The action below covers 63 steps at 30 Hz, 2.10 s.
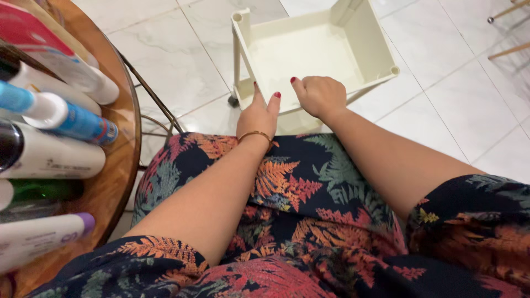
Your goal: The person assembles a white plastic storage cart by inserting white cylindrical poles into the cart's corner sockets. They use a patterned cloth to grip the poles while pushing them into place, repeating the process for each leg.
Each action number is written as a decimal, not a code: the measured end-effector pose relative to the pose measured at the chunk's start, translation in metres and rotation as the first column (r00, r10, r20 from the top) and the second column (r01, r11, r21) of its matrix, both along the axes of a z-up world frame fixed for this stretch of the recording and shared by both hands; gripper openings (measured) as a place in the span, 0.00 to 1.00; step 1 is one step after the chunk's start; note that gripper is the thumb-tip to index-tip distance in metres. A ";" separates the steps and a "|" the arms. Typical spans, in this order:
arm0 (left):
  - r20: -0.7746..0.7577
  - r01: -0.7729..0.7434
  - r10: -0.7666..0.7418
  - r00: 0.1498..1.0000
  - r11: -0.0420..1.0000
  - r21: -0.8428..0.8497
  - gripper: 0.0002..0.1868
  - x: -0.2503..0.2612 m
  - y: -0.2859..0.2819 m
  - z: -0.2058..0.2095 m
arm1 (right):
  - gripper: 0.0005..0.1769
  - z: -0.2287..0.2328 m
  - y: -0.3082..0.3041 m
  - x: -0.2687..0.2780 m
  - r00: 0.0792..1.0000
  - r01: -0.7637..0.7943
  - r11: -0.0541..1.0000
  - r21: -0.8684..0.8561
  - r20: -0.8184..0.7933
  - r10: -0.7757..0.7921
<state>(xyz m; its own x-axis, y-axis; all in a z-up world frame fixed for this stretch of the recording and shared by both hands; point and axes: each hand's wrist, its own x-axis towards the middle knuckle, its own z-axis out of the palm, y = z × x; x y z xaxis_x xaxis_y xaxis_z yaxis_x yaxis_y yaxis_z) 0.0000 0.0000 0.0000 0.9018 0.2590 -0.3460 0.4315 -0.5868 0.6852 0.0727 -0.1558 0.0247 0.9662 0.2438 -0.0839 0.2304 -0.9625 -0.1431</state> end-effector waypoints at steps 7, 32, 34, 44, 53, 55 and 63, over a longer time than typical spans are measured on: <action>-0.156 -0.238 0.200 0.967 0.929 -0.283 0.39 0.015 0.006 0.016 | 0.31 -0.004 0.017 0.004 0.996 0.063 0.994 0.085 0.054 -0.067; 0.175 -0.170 0.202 0.964 0.968 -0.183 0.37 0.036 0.007 -0.024 | 0.26 0.056 0.051 -0.022 0.946 -0.131 0.975 -0.178 -0.317 0.069; 0.107 -0.172 0.193 0.975 0.968 -0.181 0.37 0.034 0.013 -0.019 | 0.27 0.042 0.043 -0.023 0.938 -0.287 0.941 -0.179 -0.251 0.238; 0.052 -0.220 0.234 0.971 0.956 -0.195 0.34 0.024 0.011 -0.009 | 0.18 -0.028 0.042 0.017 0.948 -0.245 0.899 0.362 -0.106 0.301; 0.081 -0.203 0.217 0.973 0.967 -0.157 0.28 -0.007 -0.026 0.001 | 0.17 -0.006 -0.103 0.086 0.998 0.062 0.997 0.041 0.029 -0.063; 0.130 -0.214 0.230 0.964 0.968 -0.128 0.27 0.003 -0.018 -0.013 | 0.15 -0.005 -0.108 0.070 0.996 0.081 0.995 0.064 -0.040 -0.079; 0.064 -0.314 0.348 0.935 0.899 -0.306 0.36 0.049 -0.005 -0.017 | 0.20 -0.033 -0.020 -0.017 0.973 0.018 0.893 0.450 -0.212 0.088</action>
